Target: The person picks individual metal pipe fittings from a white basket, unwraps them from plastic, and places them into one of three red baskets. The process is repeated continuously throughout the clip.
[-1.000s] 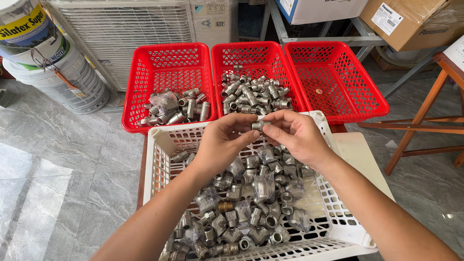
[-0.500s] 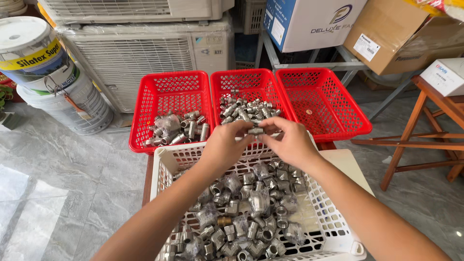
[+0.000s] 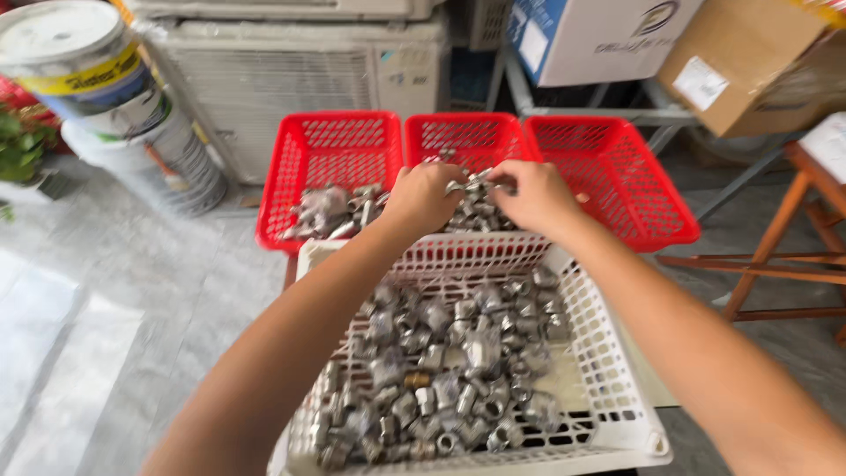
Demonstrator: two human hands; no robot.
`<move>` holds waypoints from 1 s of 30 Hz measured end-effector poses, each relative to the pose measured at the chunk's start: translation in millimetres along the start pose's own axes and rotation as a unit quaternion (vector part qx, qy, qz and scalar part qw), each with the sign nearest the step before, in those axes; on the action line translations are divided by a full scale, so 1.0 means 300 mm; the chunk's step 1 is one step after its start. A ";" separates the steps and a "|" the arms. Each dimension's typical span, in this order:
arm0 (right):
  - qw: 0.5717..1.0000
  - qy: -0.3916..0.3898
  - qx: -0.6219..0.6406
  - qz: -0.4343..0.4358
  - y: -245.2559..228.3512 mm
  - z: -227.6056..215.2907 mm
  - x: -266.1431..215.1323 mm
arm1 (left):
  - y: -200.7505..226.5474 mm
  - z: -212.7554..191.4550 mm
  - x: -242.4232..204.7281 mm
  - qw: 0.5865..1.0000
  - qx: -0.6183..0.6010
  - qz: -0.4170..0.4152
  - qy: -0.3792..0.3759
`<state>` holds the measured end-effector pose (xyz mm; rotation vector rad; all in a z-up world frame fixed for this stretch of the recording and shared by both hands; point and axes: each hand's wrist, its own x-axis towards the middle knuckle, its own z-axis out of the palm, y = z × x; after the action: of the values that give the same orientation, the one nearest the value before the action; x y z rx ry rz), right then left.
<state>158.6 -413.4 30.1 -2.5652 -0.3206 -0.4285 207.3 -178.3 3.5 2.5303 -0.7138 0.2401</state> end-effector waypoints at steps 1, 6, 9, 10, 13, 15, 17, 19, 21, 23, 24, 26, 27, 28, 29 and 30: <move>1.000 -0.009 0.008 -0.002 -0.011 -0.001 -0.025 | 0.011 -0.044 -0.065 1.000 0.003 -0.011 -0.004; 0.996 -0.039 0.050 -0.070 -0.206 -0.022 -0.203 | 0.039 -0.205 -0.369 0.997 -0.067 0.025 0.030; 0.969 -0.173 0.162 -0.069 -0.459 -0.017 -0.342 | 0.017 -0.228 -0.511 0.989 -0.094 -0.053 -0.096; 0.966 -0.182 0.167 -0.070 -0.517 0.016 -0.373 | -0.005 -0.216 -0.545 0.989 -0.096 -0.063 -0.098; 0.932 -0.320 0.124 -0.119 -0.691 0.102 -0.443 | -0.057 -0.196 -0.624 0.983 0.032 -0.032 -0.179; 0.896 -0.436 0.023 -0.081 -0.797 0.154 -0.487 | -0.065 -0.182 -0.666 0.976 0.109 -0.008 -0.187; 0.887 -0.452 -0.013 -0.096 -0.810 0.233 -0.518 | -0.088 -0.174 -0.699 0.977 0.112 -0.008 -0.183; 0.878 -0.463 -0.050 -0.110 -0.806 0.294 -0.543 | -0.096 -0.178 -0.726 0.977 0.118 -0.004 -0.177; 0.886 -0.446 -0.043 -0.120 -0.783 0.335 -0.550 | -0.092 -0.199 -0.732 0.975 0.136 0.014 -0.178; 0.891 -0.441 0.006 -0.103 -0.748 0.318 -0.535 | -0.069 -0.223 -0.733 0.979 0.122 0.005 -0.162; 0.894 -0.436 0.057 -0.084 -0.726 0.306 -0.527 | -0.055 -0.231 -0.729 0.983 0.109 -0.004 -0.147; 0.899 -0.429 0.070 -0.056 -0.683 0.246 -0.508 | -0.027 -0.273 -0.727 0.987 0.063 -0.026 -0.149; 0.902 -0.422 0.085 -0.031 -0.659 0.212 -0.498 | -0.012 -0.293 -0.721 0.987 0.019 -0.051 -0.152; 0.904 -0.418 0.082 -0.027 -0.622 0.191 -0.487 | -0.013 -0.279 -0.709 0.987 0.017 -0.044 -0.151; 0.907 -0.385 0.167 0.022 -0.585 0.168 -0.476 | -0.013 -0.264 -0.695 0.985 -0.060 -0.076 -0.145; 0.901 -0.347 0.249 0.070 -0.546 0.144 -0.463 | -0.013 -0.248 -0.679 0.975 -0.137 -0.107 -0.138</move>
<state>-9.2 -273.1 18.6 -2.1164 -0.4196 0.5796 34.4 -47.5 6.3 2.3692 -0.5254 -0.2729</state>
